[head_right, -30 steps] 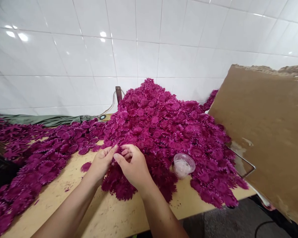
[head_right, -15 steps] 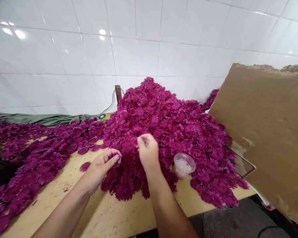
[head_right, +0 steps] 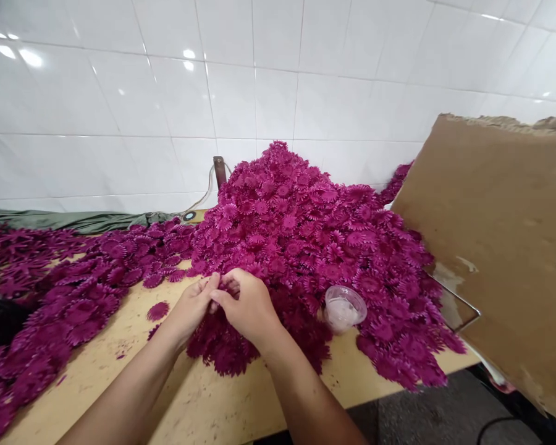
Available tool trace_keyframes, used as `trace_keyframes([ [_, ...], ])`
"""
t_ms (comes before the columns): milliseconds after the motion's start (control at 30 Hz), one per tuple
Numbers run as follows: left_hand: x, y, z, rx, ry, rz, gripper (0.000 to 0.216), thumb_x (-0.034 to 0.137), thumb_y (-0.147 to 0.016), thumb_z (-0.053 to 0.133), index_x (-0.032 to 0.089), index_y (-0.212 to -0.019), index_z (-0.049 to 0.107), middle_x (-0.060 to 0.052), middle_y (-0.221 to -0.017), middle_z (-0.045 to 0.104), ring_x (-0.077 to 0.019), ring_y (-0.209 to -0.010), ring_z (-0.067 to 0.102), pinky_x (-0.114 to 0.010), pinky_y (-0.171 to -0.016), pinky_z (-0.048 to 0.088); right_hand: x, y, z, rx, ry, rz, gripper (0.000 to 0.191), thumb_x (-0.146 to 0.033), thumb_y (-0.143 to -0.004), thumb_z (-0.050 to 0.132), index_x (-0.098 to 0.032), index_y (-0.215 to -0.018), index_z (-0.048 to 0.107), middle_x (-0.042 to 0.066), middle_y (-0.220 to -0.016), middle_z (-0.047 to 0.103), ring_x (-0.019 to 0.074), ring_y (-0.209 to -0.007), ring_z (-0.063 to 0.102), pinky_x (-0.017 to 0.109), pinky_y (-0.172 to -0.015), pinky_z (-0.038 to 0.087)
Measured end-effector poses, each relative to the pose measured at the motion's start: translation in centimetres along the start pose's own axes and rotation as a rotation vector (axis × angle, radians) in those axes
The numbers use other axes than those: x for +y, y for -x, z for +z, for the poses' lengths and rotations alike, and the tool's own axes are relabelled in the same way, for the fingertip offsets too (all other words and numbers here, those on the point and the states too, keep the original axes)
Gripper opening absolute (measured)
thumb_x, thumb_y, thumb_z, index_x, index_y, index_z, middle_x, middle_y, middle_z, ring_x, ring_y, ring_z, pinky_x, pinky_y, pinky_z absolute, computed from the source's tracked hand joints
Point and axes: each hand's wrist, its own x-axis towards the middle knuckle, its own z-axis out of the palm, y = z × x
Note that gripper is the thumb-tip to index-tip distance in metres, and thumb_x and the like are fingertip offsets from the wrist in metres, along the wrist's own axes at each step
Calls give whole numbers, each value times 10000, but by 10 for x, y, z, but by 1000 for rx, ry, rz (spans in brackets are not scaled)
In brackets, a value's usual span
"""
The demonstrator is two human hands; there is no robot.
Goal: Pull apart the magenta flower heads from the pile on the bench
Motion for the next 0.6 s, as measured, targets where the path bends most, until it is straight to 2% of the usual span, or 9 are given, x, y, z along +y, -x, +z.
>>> trace_keyframes([
  [100,3,6,-3,-48,-43,46,452,611,-679,511,181,-544,477,31,-502,477,-110,-508,429,-235,-523,355,8,-8,-3,99,-105,7,43,-175,-684,513,-197,-659,486,-52,-538,523,109,-516,521,247,-550,439],
  [233,8,11,-9,-53,-55,139,349,497,-662,598,182,-565,483,38,-527,472,-108,-532,419,-234,-563,357,19,-22,-20,392,-152,-19,93,-225,-678,506,-210,-651,418,-68,-539,442,98,-494,453,246,-530,417],
  [300,9,12,-11,-61,-50,125,318,466,-675,592,181,-574,495,29,-541,495,-111,-543,437,-238,-574,359,20,-24,-26,455,-164,-15,111,-236,-686,496,-219,-674,387,-67,-564,422,103,-505,447,260,-546,430],
  [400,11,12,-9,-70,-22,35,293,458,-678,594,169,-657,549,-1,-640,572,-124,-605,507,-238,-592,377,14,-19,-23,400,-109,-51,95,-206,-697,505,-217,-700,411,-29,-652,484,127,-594,501,296,-628,456],
  [467,10,12,-6,-72,33,-14,317,469,-660,617,164,-730,568,-5,-697,587,-127,-641,534,-237,-604,391,7,-10,-16,308,39,-127,74,-154,-716,488,-213,-719,444,11,-744,535,153,-696,532,324,-699,457],
  [600,9,11,-3,-37,157,-26,310,426,-607,689,160,-677,548,35,-603,531,-104,-592,499,-223,-587,393,-4,7,-6,134,392,-316,157,-50,-716,450,-203,-730,484,67,-879,561,207,-891,507,400,-826,421],
])
